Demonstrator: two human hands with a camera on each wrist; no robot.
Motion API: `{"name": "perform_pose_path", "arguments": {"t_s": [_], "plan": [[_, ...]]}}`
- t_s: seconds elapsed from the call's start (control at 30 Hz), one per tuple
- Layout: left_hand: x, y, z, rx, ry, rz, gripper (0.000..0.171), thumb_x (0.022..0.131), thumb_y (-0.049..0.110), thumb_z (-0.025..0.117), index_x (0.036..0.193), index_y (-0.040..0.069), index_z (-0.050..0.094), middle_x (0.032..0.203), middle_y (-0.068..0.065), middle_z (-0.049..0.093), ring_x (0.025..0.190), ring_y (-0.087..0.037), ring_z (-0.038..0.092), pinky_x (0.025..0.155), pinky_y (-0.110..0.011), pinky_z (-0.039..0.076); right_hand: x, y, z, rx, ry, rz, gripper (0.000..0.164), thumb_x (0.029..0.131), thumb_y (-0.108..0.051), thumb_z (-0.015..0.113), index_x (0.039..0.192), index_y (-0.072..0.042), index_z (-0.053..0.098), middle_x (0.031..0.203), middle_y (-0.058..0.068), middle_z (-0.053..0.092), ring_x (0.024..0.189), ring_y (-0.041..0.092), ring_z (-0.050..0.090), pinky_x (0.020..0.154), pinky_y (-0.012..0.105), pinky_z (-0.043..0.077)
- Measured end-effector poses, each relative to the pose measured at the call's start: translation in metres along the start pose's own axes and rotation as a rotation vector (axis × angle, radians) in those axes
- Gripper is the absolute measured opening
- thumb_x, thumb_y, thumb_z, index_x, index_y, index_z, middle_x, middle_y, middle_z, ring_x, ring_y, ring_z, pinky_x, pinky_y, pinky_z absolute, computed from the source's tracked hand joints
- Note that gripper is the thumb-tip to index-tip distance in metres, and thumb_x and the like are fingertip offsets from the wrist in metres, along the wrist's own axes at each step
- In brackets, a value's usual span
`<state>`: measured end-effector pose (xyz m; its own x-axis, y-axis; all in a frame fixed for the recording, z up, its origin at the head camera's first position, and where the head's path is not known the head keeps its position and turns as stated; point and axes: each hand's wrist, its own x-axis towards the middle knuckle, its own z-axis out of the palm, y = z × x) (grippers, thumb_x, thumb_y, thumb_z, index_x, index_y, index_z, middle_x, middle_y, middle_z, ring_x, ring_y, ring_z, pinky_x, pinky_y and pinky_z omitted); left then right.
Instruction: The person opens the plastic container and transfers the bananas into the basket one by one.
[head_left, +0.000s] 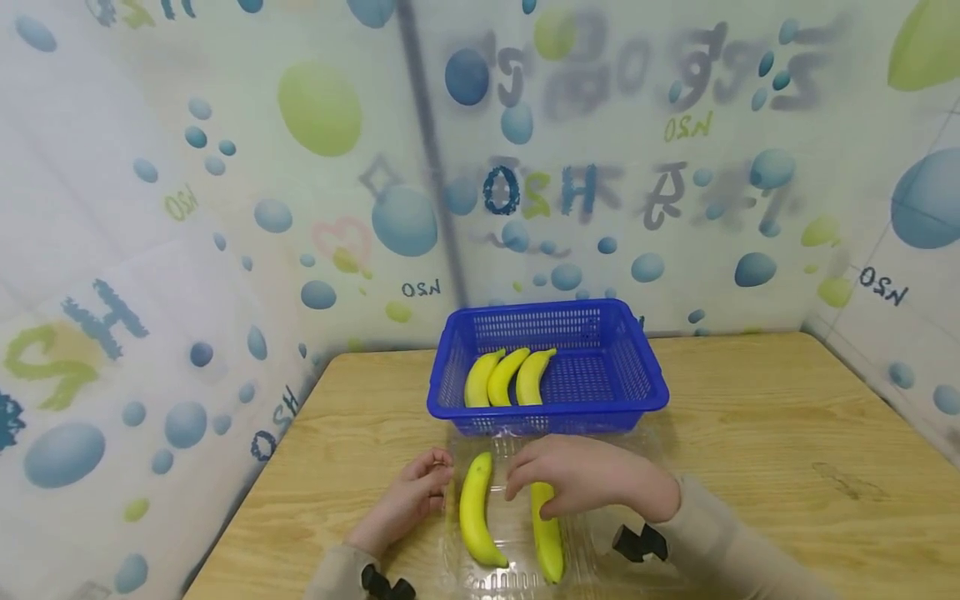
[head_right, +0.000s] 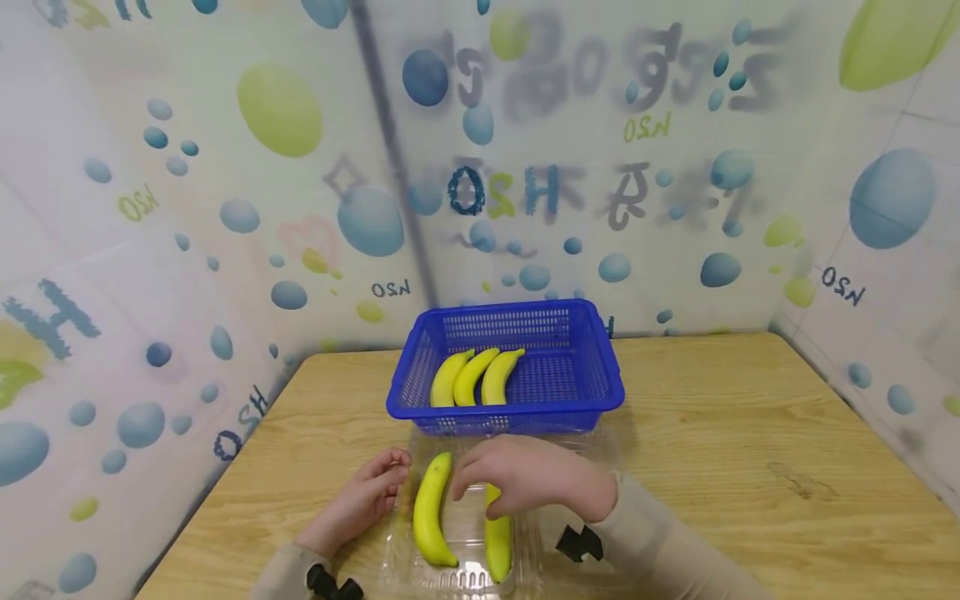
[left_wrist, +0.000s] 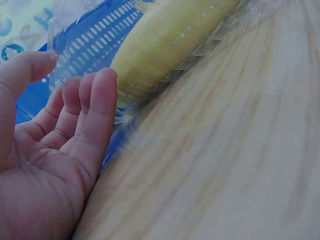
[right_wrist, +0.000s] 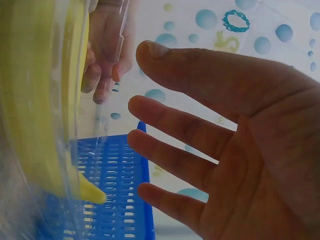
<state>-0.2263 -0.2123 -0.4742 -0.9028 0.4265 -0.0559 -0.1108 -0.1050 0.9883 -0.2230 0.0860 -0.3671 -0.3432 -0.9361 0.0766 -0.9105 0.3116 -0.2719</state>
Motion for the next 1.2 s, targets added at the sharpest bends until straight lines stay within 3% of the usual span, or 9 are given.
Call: {"name": "perform_pose_path", "arguments": {"t_s": [0.23,0.5,0.6,0.73,0.8,1.07,1.2], "plan": [[0.001,0.001,0.000,-0.008,-0.002,-0.008,0.010,0.099,0.009,0.050,0.107,0.011,0.046,0.086,0.004,0.048,0.073,-0.005,0.049,0.067,-0.023,0.048,0.002,0.004,0.008,-0.017,-0.008,-0.030,0.040,0.075,-0.008,0.078,0.112,-0.022,0.069,0.119,-0.011,0.062,0.112,0.007,0.055,0.093,0.022,0.044],[-0.003,0.001,0.001,-0.014,-0.002,-0.005,0.013,0.098,0.010,0.053,0.108,0.008,0.045,0.086,0.004,0.049,0.072,-0.005,0.049,0.068,-0.022,0.048,0.007,0.008,0.024,-0.061,-0.024,-0.004,0.042,0.071,-0.001,0.074,0.107,-0.023,0.071,0.107,-0.015,0.063,0.099,0.003,0.057,0.085,0.018,0.045],[-0.002,0.000,0.001,-0.015,0.000,-0.005,0.014,0.098,0.010,0.052,0.109,0.007,0.044,0.086,0.004,0.049,0.073,-0.006,0.048,0.067,-0.022,0.047,0.007,0.010,0.029,-0.087,-0.042,0.029,0.043,0.069,0.000,0.073,0.105,-0.024,0.071,0.104,-0.017,0.063,0.099,0.002,0.057,0.096,0.032,0.045],[0.000,0.000,0.001,-0.009,0.002,-0.005,0.015,0.098,0.011,0.053,0.109,0.008,0.044,0.085,0.004,0.047,0.072,-0.007,0.047,0.064,-0.021,0.045,0.008,0.012,0.034,-0.071,-0.075,0.065,0.045,0.067,0.002,0.071,0.103,-0.024,0.072,0.103,-0.019,0.063,0.104,0.001,0.057,0.105,0.054,0.035],[0.000,0.000,0.002,-0.006,0.003,-0.003,0.015,0.098,0.012,0.053,0.109,0.009,0.045,0.085,0.003,0.047,0.072,-0.007,0.047,0.064,-0.021,0.044,0.009,0.013,0.036,-0.076,-0.076,0.064,0.045,0.067,0.003,0.071,0.103,-0.025,0.072,0.103,-0.019,0.063,0.104,0.001,0.057,0.105,0.057,0.034],[0.000,0.002,0.002,0.005,0.015,-0.013,0.015,0.098,0.012,0.053,0.109,0.008,0.044,0.084,0.003,0.045,0.070,-0.008,0.045,0.061,-0.020,0.041,0.013,0.016,0.042,-0.128,-0.031,0.063,0.042,0.073,0.002,0.071,0.105,-0.025,0.073,0.102,-0.018,0.065,0.101,0.002,0.059,0.104,0.055,0.036],[0.000,0.001,0.002,0.007,0.017,-0.013,0.015,0.098,0.012,0.053,0.109,0.007,0.044,0.083,0.003,0.045,0.070,-0.008,0.045,0.061,-0.020,0.041,0.014,0.020,0.047,-0.191,0.030,0.014,0.039,0.074,-0.001,0.073,0.105,-0.025,0.073,0.101,-0.016,0.066,0.098,0.001,0.060,0.100,0.049,0.041]]}}
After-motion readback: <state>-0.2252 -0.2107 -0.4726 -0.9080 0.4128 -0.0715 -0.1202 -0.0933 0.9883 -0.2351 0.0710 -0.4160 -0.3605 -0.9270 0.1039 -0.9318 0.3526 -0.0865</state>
